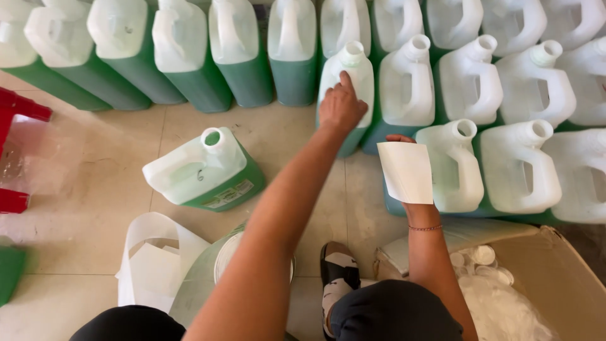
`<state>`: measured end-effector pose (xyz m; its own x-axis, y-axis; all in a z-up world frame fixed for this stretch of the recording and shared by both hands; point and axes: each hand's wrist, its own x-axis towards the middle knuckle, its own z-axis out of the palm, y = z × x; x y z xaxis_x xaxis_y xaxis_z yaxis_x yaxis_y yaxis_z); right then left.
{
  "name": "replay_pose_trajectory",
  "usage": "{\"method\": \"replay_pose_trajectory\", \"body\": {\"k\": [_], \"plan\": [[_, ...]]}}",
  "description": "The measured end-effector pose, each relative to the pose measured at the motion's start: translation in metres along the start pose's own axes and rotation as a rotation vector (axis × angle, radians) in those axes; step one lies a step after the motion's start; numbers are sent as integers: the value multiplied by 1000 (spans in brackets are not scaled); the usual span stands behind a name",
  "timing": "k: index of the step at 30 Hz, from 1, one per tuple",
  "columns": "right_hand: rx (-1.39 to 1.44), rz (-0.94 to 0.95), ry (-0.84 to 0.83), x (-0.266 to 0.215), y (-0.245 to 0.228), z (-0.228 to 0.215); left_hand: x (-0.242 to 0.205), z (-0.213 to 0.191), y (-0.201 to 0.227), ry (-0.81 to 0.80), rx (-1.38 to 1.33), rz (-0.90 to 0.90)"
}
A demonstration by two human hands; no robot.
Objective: The person seals plastic jugs containing green liquid by hand, taking caps from a cardboard box and screwing them on. They then peel labels from a roll and apply them to the sides of the jugs.
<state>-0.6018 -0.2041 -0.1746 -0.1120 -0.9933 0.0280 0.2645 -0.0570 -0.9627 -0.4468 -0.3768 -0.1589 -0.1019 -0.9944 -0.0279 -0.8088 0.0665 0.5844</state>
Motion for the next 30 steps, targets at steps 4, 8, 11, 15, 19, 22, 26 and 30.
{"method": "replay_pose_trajectory", "body": {"k": [4, 8, 11, 15, 19, 22, 26, 30], "plan": [[-76, 9, 6, -10, 7, -3, 15, -30, -47, -113, 99, 138], [-139, 24, 12, -19, 12, -2, 18, -80, -83, -174, 286, 304], [-169, 73, 1, -18, 20, 6, 12, -110, -88, -244, 417, 332], [-428, 111, 35, -20, 30, 23, 6, -127, -92, -301, 519, 363], [-495, -75, -59, -19, 38, 37, -5, -120, -103, -61, 512, 500], [-717, -45, -24, -18, 35, 42, -43, -108, -109, 303, 363, 596], [-803, -119, -42, -15, 39, 55, -129, -66, -102, 212, -403, 227], [-865, -168, -55, -12, 47, 63, -167, -38, -117, -281, -828, -226]]}}
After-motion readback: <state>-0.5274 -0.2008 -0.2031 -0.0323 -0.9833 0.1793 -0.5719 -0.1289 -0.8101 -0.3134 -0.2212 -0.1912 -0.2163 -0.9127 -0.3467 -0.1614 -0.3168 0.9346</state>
